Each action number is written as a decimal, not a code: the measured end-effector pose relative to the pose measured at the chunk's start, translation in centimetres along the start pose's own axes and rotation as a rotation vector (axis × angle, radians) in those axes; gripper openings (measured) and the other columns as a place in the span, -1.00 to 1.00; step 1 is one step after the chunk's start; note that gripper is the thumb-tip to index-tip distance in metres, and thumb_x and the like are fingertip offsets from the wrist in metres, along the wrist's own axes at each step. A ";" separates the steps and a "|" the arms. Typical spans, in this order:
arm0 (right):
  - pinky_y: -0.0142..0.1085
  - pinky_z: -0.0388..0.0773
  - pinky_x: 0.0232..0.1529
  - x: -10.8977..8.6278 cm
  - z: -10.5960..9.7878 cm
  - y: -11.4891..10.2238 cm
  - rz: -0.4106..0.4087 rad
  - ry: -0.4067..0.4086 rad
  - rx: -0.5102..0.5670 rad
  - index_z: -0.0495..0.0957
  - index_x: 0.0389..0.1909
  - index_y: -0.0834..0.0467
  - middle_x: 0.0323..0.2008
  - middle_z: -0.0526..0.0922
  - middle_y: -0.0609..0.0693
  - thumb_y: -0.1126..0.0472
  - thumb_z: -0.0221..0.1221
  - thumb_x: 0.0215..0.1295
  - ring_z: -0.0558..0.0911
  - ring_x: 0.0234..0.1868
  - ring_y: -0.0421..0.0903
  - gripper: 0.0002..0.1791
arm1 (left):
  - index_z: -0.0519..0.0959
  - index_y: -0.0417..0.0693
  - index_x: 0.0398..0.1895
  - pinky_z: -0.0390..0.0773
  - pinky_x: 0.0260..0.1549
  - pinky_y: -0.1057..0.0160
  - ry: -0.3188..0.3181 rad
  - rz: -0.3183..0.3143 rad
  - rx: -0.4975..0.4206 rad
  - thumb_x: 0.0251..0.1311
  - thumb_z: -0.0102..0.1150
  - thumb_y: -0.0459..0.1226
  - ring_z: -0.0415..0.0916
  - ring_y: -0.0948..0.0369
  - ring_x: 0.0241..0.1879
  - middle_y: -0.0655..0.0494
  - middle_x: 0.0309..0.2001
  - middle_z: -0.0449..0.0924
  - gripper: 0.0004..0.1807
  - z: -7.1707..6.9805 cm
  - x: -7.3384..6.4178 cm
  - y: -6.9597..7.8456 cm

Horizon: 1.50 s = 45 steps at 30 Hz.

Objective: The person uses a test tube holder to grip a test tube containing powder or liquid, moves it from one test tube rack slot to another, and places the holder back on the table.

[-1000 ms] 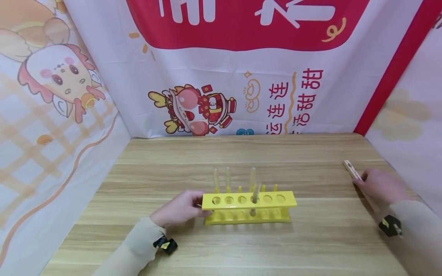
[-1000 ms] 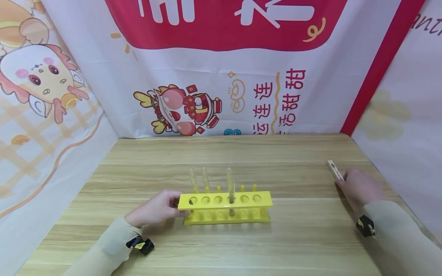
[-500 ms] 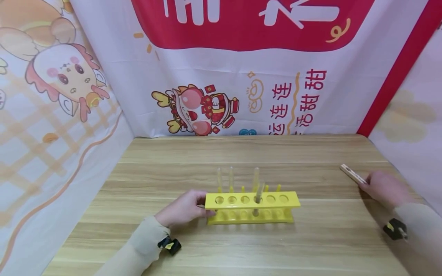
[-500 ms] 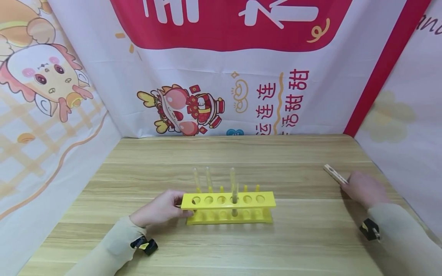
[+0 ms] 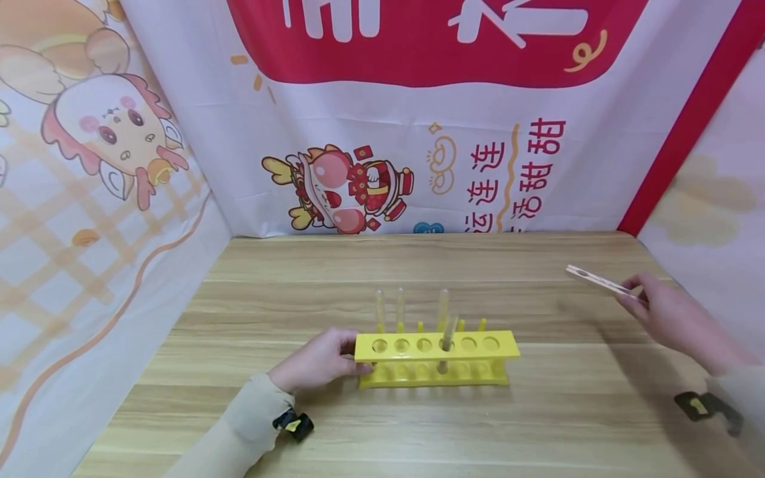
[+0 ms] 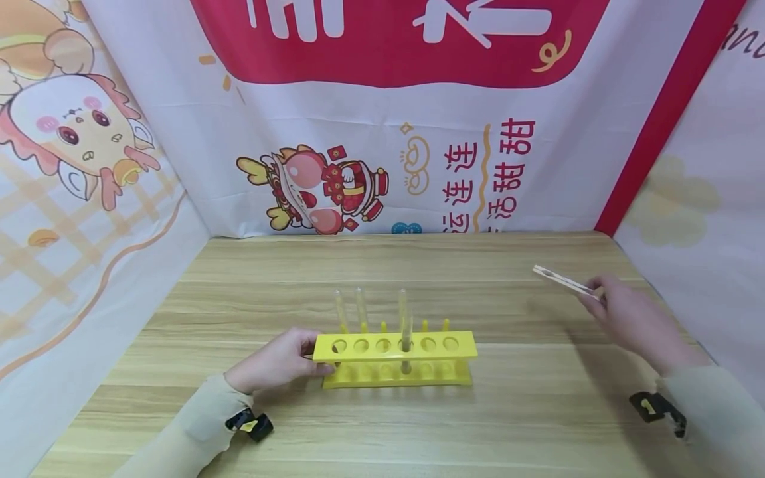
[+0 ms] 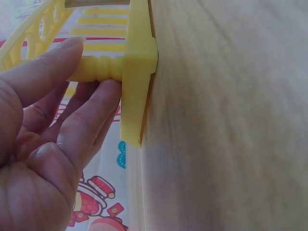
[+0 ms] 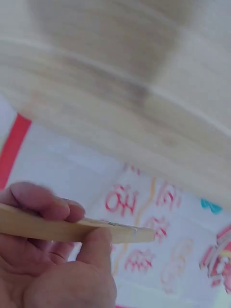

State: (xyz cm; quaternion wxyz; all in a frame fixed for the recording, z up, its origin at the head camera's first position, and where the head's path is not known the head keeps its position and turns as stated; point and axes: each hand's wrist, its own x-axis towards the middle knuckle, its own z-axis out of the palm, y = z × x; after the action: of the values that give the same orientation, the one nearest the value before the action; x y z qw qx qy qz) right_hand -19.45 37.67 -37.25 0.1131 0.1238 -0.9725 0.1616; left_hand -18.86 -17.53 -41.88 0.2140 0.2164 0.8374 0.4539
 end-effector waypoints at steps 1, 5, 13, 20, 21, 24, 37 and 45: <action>-0.27 0.29 -0.59 -0.1 -0.2 -0.6 -0.021 0.028 -0.002 0.44 -0.14 0.36 -0.64 0.43 -0.11 0.32 0.19 0.37 0.34 -0.65 -0.23 -0.81 | 0.66 0.09 0.01 0.48 0.06 0.04 -0.002 -0.004 -0.003 0.12 0.42 -0.22 0.60 0.25 -0.09 0.29 -0.07 0.68 -0.65 0.0 0.0 0.0; -0.31 0.22 -0.64 -0.4 -0.9 -3.5 -0.078 0.095 -0.031 0.49 -0.14 0.29 -0.69 0.34 -0.17 0.29 0.28 0.29 0.25 -0.69 -0.29 -0.78 | 0.66 0.11 0.01 0.47 0.06 0.02 -0.004 -0.009 -0.004 0.12 0.42 -0.21 0.60 0.25 -0.08 0.30 -0.07 0.68 -0.65 0.0 0.0 0.0; -0.37 0.15 -0.65 -1.2 -1.2 -8.3 -0.223 0.194 -0.076 0.56 -0.34 0.12 -0.69 0.23 -0.29 0.27 0.39 0.16 0.17 -0.67 -0.35 -0.84 | 0.66 0.13 0.02 0.45 0.09 -0.01 -0.004 -0.023 0.005 0.12 0.42 -0.20 0.59 0.26 -0.07 0.31 -0.06 0.67 -0.64 0.0 0.0 0.0; -0.38 0.19 -0.64 -2.1 -0.9 -11.5 -0.299 0.219 -0.057 0.57 -0.38 0.04 -0.65 0.27 -0.35 0.19 0.42 0.14 0.20 -0.64 -0.40 -0.82 | 0.65 0.12 0.02 0.44 0.10 -0.02 -0.003 -0.026 -0.001 0.12 0.42 -0.21 0.59 0.26 -0.07 0.31 -0.06 0.67 -0.64 0.1 0.0 0.1; -0.38 0.21 -0.64 -2.2 -0.9 -11.8 -0.306 0.223 -0.055 0.57 -0.37 0.04 -0.64 0.29 -0.36 0.18 0.42 0.13 0.22 -0.63 -0.39 -0.82 | 0.65 0.12 0.02 0.44 0.11 -0.02 -0.003 -0.026 -0.002 0.12 0.42 -0.21 0.59 0.26 -0.07 0.31 -0.05 0.67 -0.64 0.1 0.0 0.2; -0.36 0.25 -0.62 -2.6 -0.8 -12.9 -0.322 0.233 -0.042 0.58 -0.34 0.03 -0.60 0.34 -0.37 0.18 0.42 0.13 0.25 -0.61 -0.40 -0.82 | 0.65 0.13 0.02 0.44 0.10 -0.02 -0.004 -0.028 -0.004 0.12 0.41 -0.21 0.59 0.26 -0.07 0.30 -0.05 0.67 -0.65 0.0 0.0 0.1; -0.43 0.27 -0.60 -3.6 -0.4 -15.5 -0.398 0.264 0.016 0.56 -0.33 -0.05 -0.57 0.35 -0.41 0.02 0.36 0.23 0.27 -0.59 -0.43 -0.83 | 0.65 0.12 0.02 0.48 0.04 0.03 -0.010 -0.015 -0.004 0.13 0.41 -0.22 0.59 0.26 -0.08 0.31 -0.07 0.68 -0.65 0.0 0.1 0.1; -0.47 0.28 -0.59 -3.6 0.1 -16.3 -0.486 0.281 0.053 0.57 -0.35 -0.02 -0.53 0.39 -0.43 -0.33 -0.10 0.41 0.29 -0.57 -0.45 -0.48 | 0.65 0.12 0.02 0.49 0.03 0.06 -0.011 -0.012 0.004 0.14 0.41 -0.23 0.59 0.26 -0.08 0.31 -0.06 0.68 -0.65 0.0 0.1 0.3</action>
State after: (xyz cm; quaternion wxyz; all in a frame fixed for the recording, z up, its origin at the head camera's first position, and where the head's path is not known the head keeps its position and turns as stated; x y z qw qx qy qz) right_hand -11.54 23.38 -33.59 0.2791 0.3325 -0.8846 0.1707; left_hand -18.89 -17.39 -41.66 0.2208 0.2143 0.8385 0.4497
